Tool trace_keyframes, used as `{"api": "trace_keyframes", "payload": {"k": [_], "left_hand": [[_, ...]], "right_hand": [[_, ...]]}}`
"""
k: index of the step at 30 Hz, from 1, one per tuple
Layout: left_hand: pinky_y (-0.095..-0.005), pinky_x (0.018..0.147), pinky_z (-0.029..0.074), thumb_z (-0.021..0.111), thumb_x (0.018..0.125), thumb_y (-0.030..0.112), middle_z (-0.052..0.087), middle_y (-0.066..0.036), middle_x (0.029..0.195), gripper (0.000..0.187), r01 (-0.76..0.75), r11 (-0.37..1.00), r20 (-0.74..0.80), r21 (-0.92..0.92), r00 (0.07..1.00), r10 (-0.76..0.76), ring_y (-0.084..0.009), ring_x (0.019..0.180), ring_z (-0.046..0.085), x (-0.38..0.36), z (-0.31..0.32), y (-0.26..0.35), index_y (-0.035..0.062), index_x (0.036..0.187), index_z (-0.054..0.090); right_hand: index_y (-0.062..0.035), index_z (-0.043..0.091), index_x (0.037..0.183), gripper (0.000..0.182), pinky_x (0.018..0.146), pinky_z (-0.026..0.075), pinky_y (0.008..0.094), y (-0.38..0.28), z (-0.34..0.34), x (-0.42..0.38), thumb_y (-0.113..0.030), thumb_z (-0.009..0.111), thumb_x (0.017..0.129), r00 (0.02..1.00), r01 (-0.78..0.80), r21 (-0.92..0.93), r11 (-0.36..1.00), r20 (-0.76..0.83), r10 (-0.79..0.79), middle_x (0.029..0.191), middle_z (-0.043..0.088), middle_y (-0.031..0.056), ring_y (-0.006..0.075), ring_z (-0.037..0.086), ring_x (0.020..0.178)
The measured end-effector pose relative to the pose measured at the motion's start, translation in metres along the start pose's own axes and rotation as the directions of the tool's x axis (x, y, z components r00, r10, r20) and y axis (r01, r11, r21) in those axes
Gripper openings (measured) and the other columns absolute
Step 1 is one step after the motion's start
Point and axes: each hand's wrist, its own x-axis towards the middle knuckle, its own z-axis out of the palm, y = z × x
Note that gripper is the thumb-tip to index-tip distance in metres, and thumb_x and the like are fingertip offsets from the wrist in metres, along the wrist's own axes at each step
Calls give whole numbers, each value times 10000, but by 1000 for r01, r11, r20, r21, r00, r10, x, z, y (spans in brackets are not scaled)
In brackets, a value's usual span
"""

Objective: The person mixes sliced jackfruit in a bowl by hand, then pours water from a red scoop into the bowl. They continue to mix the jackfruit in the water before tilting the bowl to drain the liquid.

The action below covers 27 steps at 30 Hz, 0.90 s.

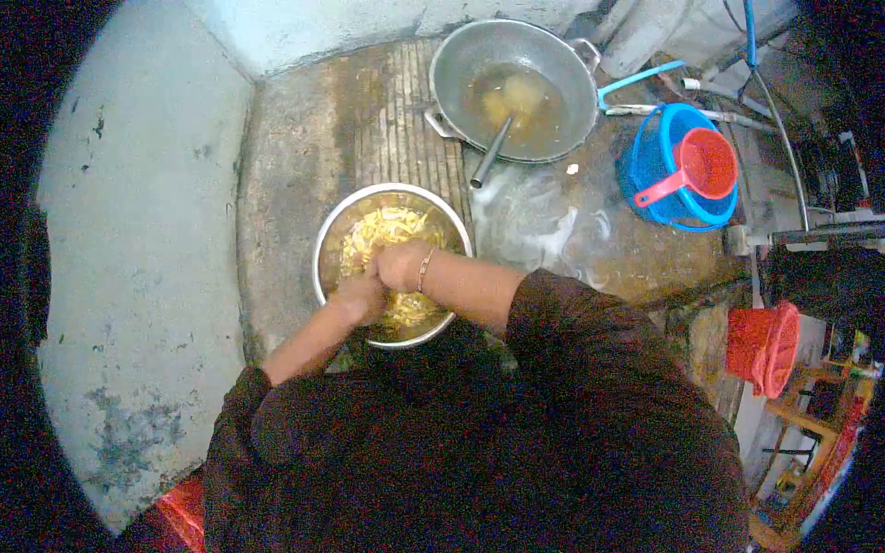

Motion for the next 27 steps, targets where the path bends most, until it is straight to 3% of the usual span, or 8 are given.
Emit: {"api": "trace_keyframes", "payload": {"k": [3,6,9,11,20,23,26,27], "left_hand": [[-576,946,326,486,795,136,430,-237,1283,384,94,978,-77,-187,991,-110,-423,1232,351,4,-20,8,-2,1152,512],[-546,1037,245,491,786,154,370,-256,1333,476,-2,997,-430,-71,903,-29,-440,1276,286,0,-21,7,-35,1222,474],[-504,1107,106,465,810,195,247,-265,1417,589,59,986,-708,155,703,69,-442,1341,157,23,11,-5,-80,1321,362],[-494,1115,35,442,828,219,144,-254,1460,646,94,984,-686,151,727,36,-425,1368,58,32,17,-8,-98,1362,263],[-519,1104,-51,359,875,307,21,-251,1494,688,93,967,-489,236,872,35,-413,1381,-56,45,29,-19,-88,1403,165],[-554,1091,-57,398,841,313,45,-288,1478,713,27,967,-446,254,890,92,-455,1369,-44,51,36,-23,-97,1391,204],[-571,1084,-52,407,834,319,68,-295,1473,705,13,954,-381,301,919,107,-470,1363,-42,48,26,-23,-81,1389,236],[-574,1083,-45,409,832,316,73,-297,1471,699,18,949,-363,315,926,103,-475,1361,-37,48,25,-23,-77,1388,247]], "right_hand": [[-15,652,949,271,782,502,414,14,16,9,-174,514,780,894,-58,-60,997,-447,25,1129,557,243,368,604,936],[-11,594,1048,326,886,447,410,19,35,19,-202,497,802,707,-26,-64,998,-707,-27,1180,503,227,369,549,1008],[-22,502,1207,421,999,354,439,31,58,48,-188,468,822,511,-2,-202,979,-842,-172,1309,402,242,395,431,1179],[-39,422,1306,492,1054,286,458,32,65,61,-186,449,837,454,-3,-223,975,-869,-198,1377,336,237,406,336,1270],[-88,342,1383,617,1067,121,607,42,81,80,-285,487,817,521,-65,-193,979,-844,-132,1486,193,166,414,142,1367],[-85,406,1354,602,1064,103,619,48,87,89,-307,490,800,486,-68,-223,972,-859,-163,1456,277,172,426,151,1363],[-40,470,1294,548,1063,119,616,42,73,79,-273,480,797,837,-191,-280,941,-548,7,1444,297,181,428,144,1363],[-28,457,1298,551,1058,126,621,43,75,80,-272,475,805,746,-157,-257,954,-664,-56,1439,302,187,442,152,1356]]}}
